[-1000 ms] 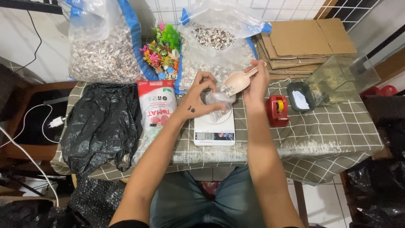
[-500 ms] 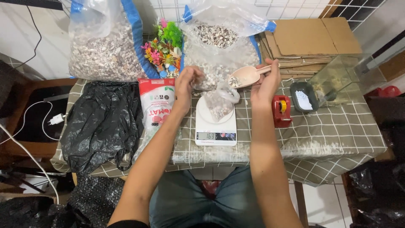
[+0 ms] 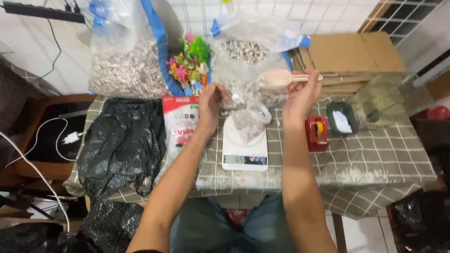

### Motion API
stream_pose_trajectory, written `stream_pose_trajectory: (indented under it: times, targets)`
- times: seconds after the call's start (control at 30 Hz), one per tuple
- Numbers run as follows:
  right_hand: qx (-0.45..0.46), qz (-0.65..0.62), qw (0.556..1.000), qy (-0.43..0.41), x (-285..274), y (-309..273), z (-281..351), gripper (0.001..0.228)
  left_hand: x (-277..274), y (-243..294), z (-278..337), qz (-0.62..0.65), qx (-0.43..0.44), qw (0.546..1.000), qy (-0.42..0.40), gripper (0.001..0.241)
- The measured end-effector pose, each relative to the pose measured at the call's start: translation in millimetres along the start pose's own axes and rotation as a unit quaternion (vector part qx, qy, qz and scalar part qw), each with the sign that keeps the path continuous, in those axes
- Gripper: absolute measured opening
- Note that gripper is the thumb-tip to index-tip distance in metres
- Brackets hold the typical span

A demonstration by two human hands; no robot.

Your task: Measuring and bagging white aquarium gravel using a scoop and a digital scale.

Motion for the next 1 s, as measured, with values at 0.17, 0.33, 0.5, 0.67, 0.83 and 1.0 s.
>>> stream_pose_trajectory:
  times: [0.17,0.33,0.5,0.67,0.83,1.0]
  targets:
    - [-0.096,0.115,0.96,-0.235,98.6,-29.1,36.0,0.035,-0.1,0.5,3.7,0.007,-0.024,1.0,0.004,0.038]
    - [-0.233,0.222,0.895,-0.31,113.2,-28.9,47.5,0.028,-3.3,-2.5,-0.6,0.016,-0.029,0.999,0.006,0.037]
    - [-0.236,0.137,0.941,-0.201,55.6,-40.7,22.3,0.039,-6.0,-4.5,2.2,0.021,-0.018,1.0,0.004,0.037]
    - [-0.158,0.071,0.982,-0.074,5.0,-51.5,5.0,0.038,7.0,6.5,6.0,-0.004,0.009,1.0,-0.011,0.03]
    - [-0.105,0.028,0.992,-0.058,-9.0,-30.0,-7.2,0.035,46.1,51.0,27.8,-0.249,0.141,0.953,-0.095,0.013]
    - [-0.086,0.106,0.985,-0.107,12.2,-13.8,11.7,0.038,69.9,47.2,51.3,-0.423,0.181,0.873,-0.163,0.011]
Point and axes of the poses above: each hand's wrist, its own z-axis away from the middle knuckle, its own x-axis out of the palm, y = z × x, the point moved 10 cm from there along -z, towards the middle knuckle, and after that the axes turned 5 degrees about z, right-handed, at the moved point
